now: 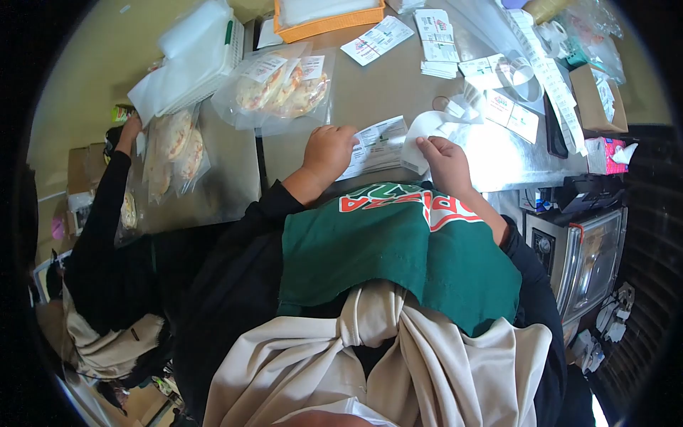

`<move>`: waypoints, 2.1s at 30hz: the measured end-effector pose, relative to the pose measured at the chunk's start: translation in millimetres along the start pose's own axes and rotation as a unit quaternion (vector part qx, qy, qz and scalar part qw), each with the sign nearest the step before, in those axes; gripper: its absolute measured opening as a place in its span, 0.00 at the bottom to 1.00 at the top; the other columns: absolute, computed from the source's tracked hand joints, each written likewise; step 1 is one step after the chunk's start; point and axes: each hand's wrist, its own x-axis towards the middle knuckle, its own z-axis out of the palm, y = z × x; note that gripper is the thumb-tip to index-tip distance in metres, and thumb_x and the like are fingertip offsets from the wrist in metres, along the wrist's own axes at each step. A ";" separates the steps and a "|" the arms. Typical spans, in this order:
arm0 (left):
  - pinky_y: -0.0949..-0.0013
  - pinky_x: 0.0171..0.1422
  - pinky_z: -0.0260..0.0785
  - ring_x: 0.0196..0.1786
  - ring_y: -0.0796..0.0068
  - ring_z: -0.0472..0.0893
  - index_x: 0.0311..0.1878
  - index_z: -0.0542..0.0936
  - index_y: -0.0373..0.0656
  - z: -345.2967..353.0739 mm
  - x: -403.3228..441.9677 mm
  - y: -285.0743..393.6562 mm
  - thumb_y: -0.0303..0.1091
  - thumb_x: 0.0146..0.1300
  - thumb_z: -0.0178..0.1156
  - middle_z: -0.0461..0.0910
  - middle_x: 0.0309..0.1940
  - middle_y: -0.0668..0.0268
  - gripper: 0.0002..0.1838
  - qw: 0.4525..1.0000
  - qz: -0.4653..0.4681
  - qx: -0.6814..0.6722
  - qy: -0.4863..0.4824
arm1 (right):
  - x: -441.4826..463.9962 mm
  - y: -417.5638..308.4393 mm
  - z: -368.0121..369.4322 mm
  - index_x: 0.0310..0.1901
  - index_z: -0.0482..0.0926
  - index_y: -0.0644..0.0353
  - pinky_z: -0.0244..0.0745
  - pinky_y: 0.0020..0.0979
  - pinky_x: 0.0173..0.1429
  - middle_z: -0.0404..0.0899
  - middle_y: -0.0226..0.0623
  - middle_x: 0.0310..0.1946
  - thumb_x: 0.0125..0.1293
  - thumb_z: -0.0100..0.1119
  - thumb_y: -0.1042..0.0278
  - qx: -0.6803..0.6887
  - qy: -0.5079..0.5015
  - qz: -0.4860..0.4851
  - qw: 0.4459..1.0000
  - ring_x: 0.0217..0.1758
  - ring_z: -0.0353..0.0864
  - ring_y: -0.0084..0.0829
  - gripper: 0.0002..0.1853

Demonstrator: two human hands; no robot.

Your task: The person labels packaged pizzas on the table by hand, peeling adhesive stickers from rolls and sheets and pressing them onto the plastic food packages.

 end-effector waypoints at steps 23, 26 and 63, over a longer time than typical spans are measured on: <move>0.78 0.18 0.54 0.17 0.82 0.65 0.33 0.72 0.43 -134.2 -199.1 -199.5 0.30 0.60 0.53 0.70 0.20 0.70 0.03 0.528 -0.492 -0.526 0.449 | 4.1 -6.1 35.4 0.26 0.75 0.65 0.65 0.37 0.30 0.72 0.49 0.18 0.62 0.50 0.57 -0.438 -0.040 -0.155 0.885 0.22 0.72 0.44 0.17; 0.76 0.17 0.52 0.17 0.81 0.63 0.33 0.72 0.43 -125.6 -216.5 -211.7 0.30 0.61 0.51 0.68 0.19 0.70 0.02 0.444 -0.538 -0.543 0.467 | 2.6 -6.0 37.0 0.28 0.76 0.65 0.66 0.37 0.30 0.73 0.49 0.19 0.62 0.50 0.57 -0.449 -0.034 -0.143 0.882 0.23 0.73 0.44 0.17; 0.78 0.20 0.58 0.19 0.81 0.71 0.33 0.76 0.37 -293.3 -77.6 -224.6 0.28 0.59 0.51 0.77 0.21 0.64 0.06 0.785 -0.290 -0.326 0.440 | -3.2 -21.3 38.7 0.31 0.80 0.63 0.71 0.39 0.40 0.78 0.50 0.28 0.60 0.50 0.55 -0.456 -0.038 -0.073 0.886 0.34 0.78 0.48 0.17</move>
